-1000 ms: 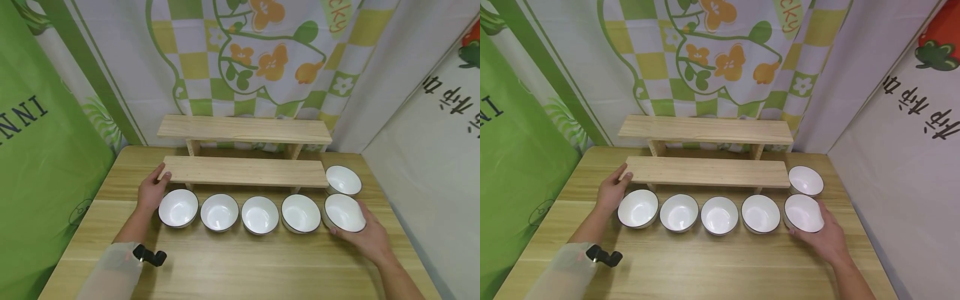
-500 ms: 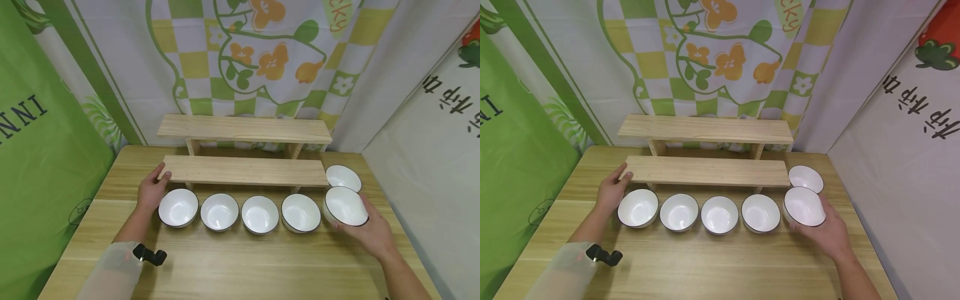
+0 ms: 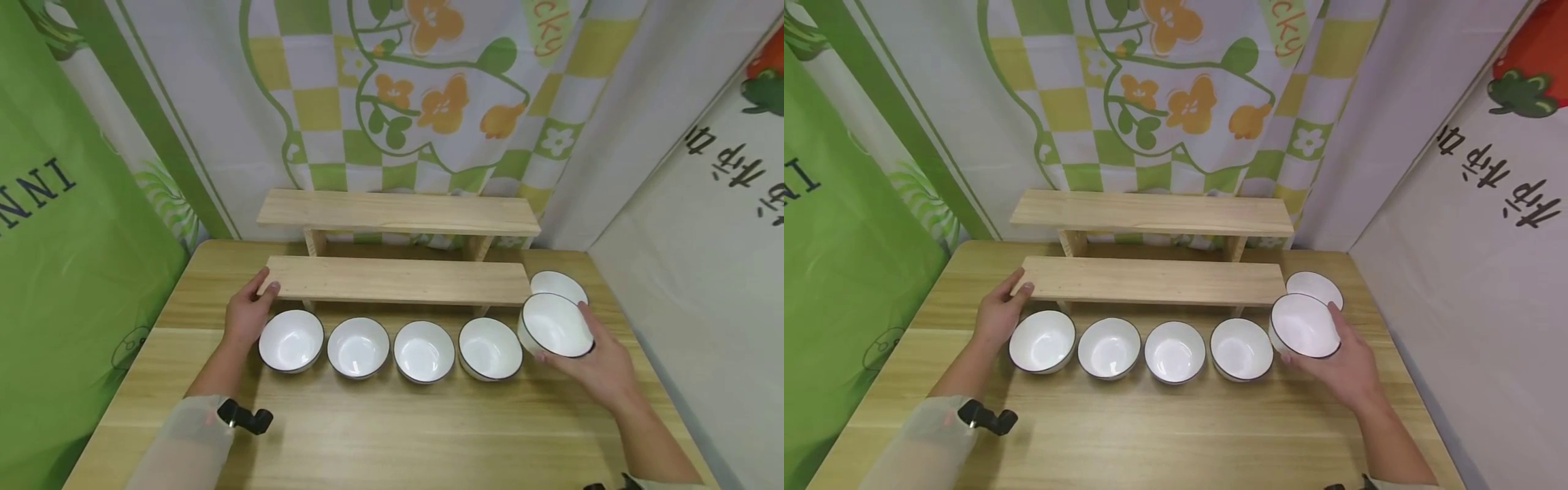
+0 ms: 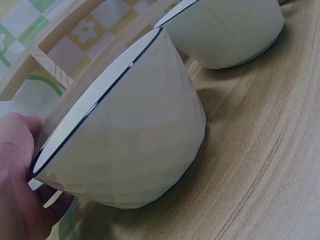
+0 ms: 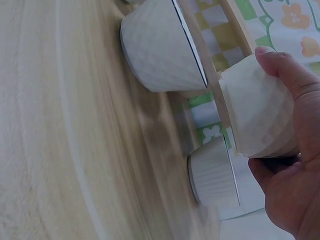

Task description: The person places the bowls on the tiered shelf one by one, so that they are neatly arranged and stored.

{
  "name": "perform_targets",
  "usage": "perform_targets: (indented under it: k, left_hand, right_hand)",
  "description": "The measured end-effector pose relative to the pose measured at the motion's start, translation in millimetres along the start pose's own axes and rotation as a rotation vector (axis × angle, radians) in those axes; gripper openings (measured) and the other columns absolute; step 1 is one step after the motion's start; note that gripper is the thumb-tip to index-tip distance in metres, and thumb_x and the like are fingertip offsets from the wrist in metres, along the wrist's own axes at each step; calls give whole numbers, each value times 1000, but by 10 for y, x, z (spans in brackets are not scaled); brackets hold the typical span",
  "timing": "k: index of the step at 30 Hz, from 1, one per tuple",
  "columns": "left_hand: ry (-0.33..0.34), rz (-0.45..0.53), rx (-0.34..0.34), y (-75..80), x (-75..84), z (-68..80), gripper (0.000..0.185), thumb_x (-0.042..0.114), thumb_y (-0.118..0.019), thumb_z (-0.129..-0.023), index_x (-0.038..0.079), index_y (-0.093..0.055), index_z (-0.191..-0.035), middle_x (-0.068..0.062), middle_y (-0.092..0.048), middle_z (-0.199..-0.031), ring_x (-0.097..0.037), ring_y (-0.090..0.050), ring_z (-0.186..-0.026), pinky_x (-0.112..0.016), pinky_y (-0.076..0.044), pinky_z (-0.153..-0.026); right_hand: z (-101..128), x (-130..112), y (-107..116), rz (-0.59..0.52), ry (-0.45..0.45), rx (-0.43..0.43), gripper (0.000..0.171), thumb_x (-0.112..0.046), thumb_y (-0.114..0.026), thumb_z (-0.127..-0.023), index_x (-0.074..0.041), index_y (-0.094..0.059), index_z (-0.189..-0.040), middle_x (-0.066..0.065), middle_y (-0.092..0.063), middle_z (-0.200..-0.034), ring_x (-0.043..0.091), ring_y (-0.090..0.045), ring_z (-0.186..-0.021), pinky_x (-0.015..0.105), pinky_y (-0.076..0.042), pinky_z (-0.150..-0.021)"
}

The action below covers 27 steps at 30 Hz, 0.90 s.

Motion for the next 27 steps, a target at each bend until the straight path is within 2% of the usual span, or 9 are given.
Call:
perform_targets:
  k: [7, 16, 27]
  left_hand:
    - [1, 18, 11, -5, -32, -11, 63, 60, -59, -88, 34, -46, -143, 0, -41, -150, -20, -38, -136, -40, -37, -109]
    - [4, 19, 3, -7, -38, -16, 64, 61, -59, -88, 33, -46, -144, -5, -42, -149, -22, -41, -134, -41, -38, -107]
    - [7, 51, 12, -11, -55, -30, 64, 59, -62, -87, 32, -47, -143, -2, -43, -148, -18, -42, -132, -38, -38, -107]
  right_hand:
    - [-31, -158, -11, -19, 7, -6, 123, -55, -86, -62, -24, -13, -156, 29, -31, -150, 53, -34, -130, 66, -33, -96]
    - [-110, -373, -66, -24, 57, -7, 124, -56, -87, -60, -23, -16, -156, 32, -36, -146, 51, -37, -128, 64, -34, -96]
    - [-183, -536, -128, -28, 61, -37, 124, -60, -86, -60, -28, -14, -156, 30, -37, -146, 51, -35, -130, 67, -33, -95]
Point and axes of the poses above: each hand's wrist, its own z-axis away from the middle knuckle, its own y-axis out of the back of the hand, x = y × z, the point moved 7 cm from there along -z, towards the middle knuckle
